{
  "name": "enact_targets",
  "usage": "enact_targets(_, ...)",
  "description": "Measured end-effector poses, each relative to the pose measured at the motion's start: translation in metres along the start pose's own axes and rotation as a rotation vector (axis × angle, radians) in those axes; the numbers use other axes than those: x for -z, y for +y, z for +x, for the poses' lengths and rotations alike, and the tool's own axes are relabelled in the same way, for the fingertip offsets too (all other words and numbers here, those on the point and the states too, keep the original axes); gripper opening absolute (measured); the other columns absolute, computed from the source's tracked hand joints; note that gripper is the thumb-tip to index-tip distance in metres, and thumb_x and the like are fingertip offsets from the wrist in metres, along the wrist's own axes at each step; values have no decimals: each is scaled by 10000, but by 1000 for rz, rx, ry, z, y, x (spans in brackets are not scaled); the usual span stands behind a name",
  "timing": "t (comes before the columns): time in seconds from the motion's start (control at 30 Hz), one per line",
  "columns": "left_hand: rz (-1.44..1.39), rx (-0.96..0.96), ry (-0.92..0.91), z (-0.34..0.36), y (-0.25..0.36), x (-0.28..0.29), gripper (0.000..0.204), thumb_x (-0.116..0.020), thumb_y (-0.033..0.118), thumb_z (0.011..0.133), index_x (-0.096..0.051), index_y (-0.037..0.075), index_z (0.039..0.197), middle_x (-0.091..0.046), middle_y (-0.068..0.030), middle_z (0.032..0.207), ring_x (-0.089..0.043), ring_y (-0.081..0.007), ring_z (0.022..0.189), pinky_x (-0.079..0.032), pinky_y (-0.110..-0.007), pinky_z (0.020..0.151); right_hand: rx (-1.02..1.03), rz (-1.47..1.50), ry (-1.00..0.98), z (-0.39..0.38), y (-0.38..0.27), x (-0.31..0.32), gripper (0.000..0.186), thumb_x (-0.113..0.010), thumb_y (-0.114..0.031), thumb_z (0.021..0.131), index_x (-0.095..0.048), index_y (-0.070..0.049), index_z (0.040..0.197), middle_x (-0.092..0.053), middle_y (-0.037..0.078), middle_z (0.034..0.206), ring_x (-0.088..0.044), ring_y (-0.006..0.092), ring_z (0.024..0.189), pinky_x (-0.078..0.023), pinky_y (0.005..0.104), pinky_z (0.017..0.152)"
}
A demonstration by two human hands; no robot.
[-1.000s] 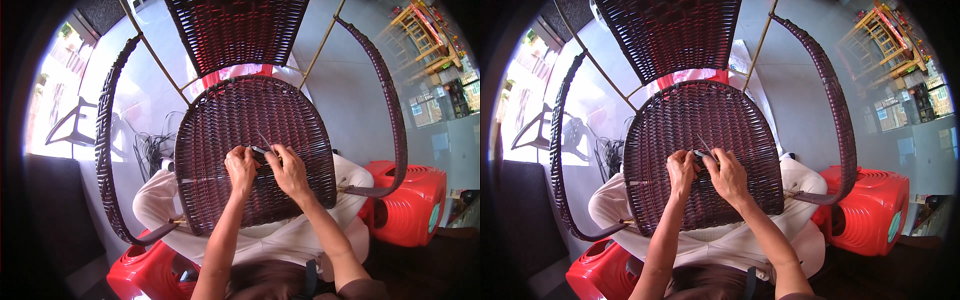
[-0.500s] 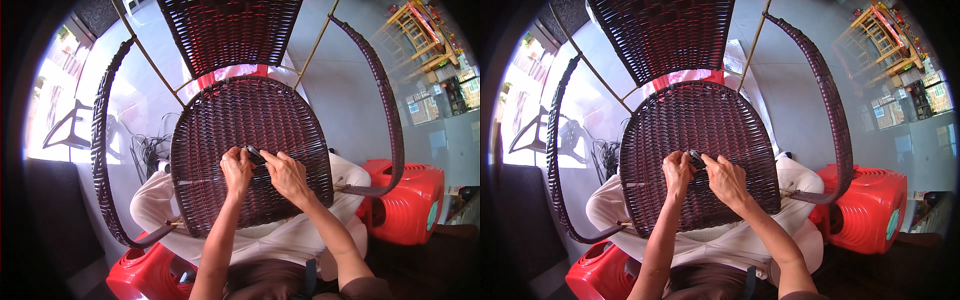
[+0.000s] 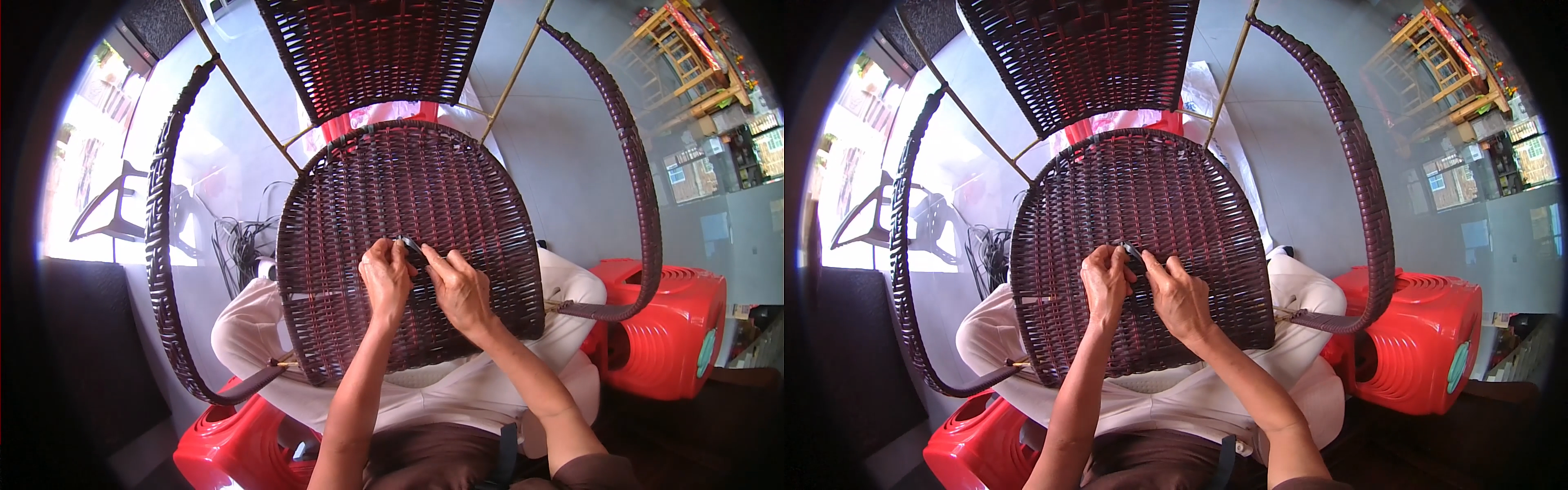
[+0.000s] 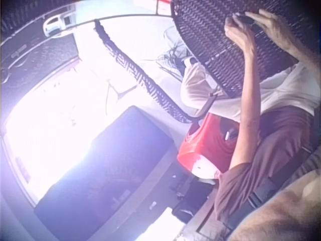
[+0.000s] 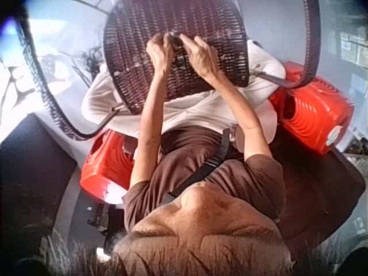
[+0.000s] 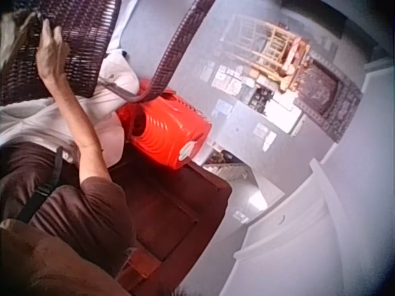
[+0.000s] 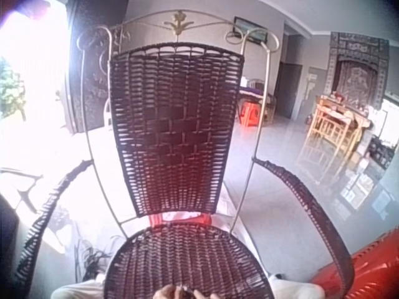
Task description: The person weaves a dark plastic strip into the seat of a wicker chair, using a screwdriver and pliers to manipulate the material and secure it in place.
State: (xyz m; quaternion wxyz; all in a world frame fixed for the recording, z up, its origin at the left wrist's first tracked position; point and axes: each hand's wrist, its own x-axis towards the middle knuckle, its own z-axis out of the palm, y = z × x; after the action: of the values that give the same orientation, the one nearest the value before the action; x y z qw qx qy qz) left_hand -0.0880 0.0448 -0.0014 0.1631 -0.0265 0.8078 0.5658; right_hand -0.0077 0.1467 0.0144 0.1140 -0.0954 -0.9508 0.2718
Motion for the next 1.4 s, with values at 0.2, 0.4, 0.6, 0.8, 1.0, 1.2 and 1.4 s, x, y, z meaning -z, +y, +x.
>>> enact_targets(0.2, -42, -103, 69, -10, 3, -5, 258, -490, 102, 912, -559, -46, 713, -550, -68, 478, -517, -103, 408, -390, -274, 405, 80, -92, 95, -9, 6, -13, 424, -584, -37, 807, -555, -86, 1227, -510, 88, 756, -592, 219, 514, -478, 316, 415)
enact_targets(0.4, -73, -96, 82, -9, 2, -4, 241, -497, 108, 921, -571, -30, 738, -530, -44, 484, -468, -69, 387, -348, -230, 368, 95, -118, 141, -10, 6, -17, 439, -578, -27, 794, -557, -88, 1228, -506, 80, 753, -589, 205, 520, -472, 311, 406)
enact_targets(0.6, -106, 3, 15, -5, 10, 3, 228, -507, 108, 912, -594, -37, 759, -546, -55, 496, -464, -71, 385, -348, -233, 367, 95, -122, 145, -10, 7, -17, 430, -574, -23, 800, -560, -88, 1225, -505, 78, 750, -583, 200, 512, -465, 307, 397)
enact_targets(0.8, -131, -123, 74, -12, 5, -4, 198, -504, 61, 907, -556, -48, 750, -527, -53, 508, -502, -79, 438, -378, -253, 411, 100, -104, 159, -10, 6, -17, 430, -582, -26, 798, -563, -92, 1222, -504, 74, 743, -575, 193, 505, -457, 305, 391)
enact_targets(1.0, -183, -106, 52, -11, 2, -4, 204, -513, 77, 908, -563, -46, 752, -525, -49, 500, -493, -63, 438, -367, -246, 402, 98, -92, 177, -10, 7, -19, 433, -596, -27, 789, -571, -97, 1216, -500, 68, 732, -565, 189, 494, -447, 302, 384)
enact_targets(1.2, -135, 31, -49, -4, 15, 10, 234, -542, 117, 900, -589, -54, 748, -555, -66, 484, -472, -80, 366, -352, -231, 344, 89, -95, 162, -9, 5, -16, 427, -611, -35, 790, -576, -101, 1211, -495, 57, 721, -553, 173, 480, -441, 296, 378)
enact_targets(1.4, -206, 98, -45, -10, 15, 10, 202, -570, 162, 900, -572, -21, 815, -576, -66, 539, -493, -86, 376, -372, -196, 331, 83, -93, 164, -8, 5, -16, 402, -612, -54, 807, -580, -102, 1205, -492, 49, 715, -548, 163, 477, -443, 291, 379)
